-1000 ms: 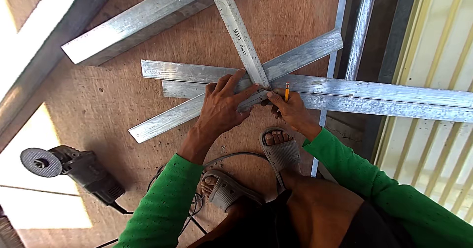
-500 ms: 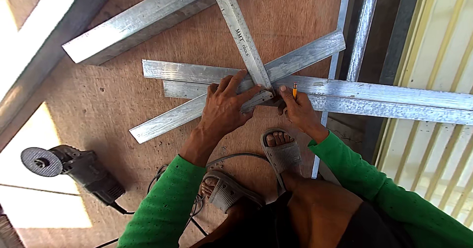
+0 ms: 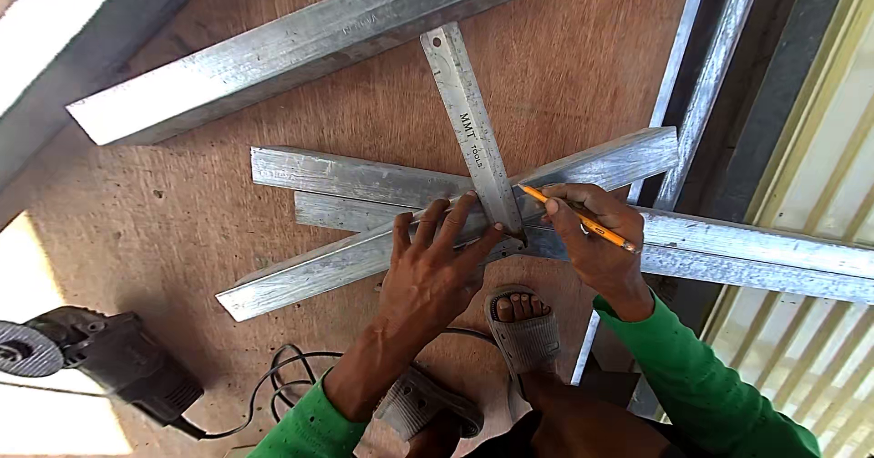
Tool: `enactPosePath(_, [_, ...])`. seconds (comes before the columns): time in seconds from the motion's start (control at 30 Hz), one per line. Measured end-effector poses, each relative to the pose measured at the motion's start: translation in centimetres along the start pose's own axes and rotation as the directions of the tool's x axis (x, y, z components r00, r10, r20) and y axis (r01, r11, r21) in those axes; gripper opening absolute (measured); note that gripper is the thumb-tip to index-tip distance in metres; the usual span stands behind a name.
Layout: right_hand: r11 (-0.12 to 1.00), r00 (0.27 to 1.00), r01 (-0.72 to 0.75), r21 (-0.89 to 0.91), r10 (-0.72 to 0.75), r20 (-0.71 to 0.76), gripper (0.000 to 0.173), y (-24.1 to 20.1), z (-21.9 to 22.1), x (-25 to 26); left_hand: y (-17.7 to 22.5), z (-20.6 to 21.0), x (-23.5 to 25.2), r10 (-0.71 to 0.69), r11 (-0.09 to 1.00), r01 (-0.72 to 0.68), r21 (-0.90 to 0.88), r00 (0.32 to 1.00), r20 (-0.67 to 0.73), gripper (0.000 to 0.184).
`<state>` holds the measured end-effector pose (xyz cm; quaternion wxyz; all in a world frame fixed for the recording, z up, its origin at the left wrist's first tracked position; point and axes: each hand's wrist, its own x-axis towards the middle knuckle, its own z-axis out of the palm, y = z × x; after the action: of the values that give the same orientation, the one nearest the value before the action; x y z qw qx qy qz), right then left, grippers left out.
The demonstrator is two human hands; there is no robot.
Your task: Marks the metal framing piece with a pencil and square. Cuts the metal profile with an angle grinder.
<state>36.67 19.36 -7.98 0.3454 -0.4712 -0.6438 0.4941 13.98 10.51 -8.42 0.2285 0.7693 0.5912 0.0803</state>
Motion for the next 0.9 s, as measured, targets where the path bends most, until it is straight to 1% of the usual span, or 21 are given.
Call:
enactPosePath(0.13, [0.998,1.0,-0.007,-0.063,0.008,0.023,0.018,0.2,-0.2,0.1,0.2,-0.1,-0.2,-0.02,1.0,0.021,-0.018,1.0,0.023,0.049])
enactPosePath(0.27, [0.99,0.998,0.031,-0.137,-0.024,0.057,0.016,0.4,-0.1,0.3,0.4,-0.2,-0.1,-0.032,0.999,0.033,-0.019,0.999,0.024,0.047])
enactPosePath(0.5, [0.985,0.993,0.072,-0.159,-0.056,0.103,0.014,0.2,-0.4,0.4,0.4,-0.3,-0.1,-0.031,0.999,0.031,-0.026,0.999,0.025,0.047])
enactPosePath(0.7, [0.962,0.989,0.122,-0.245,-0.099,0.107,0.015,-0.2,0.2,-0.1,0.5,-0.3,0.0,-0.021,1.0,0.021,-0.014,1.0,0.02,0.045])
enactPosePath(0.9, [0.947,0.98,0.155,-0.283,-0.112,0.163,0.014,-0.7,-0.4,-0.3,0.3,-0.3,0.1,-0.006,1.0,0.006,-0.003,1.0,-0.003,0.046])
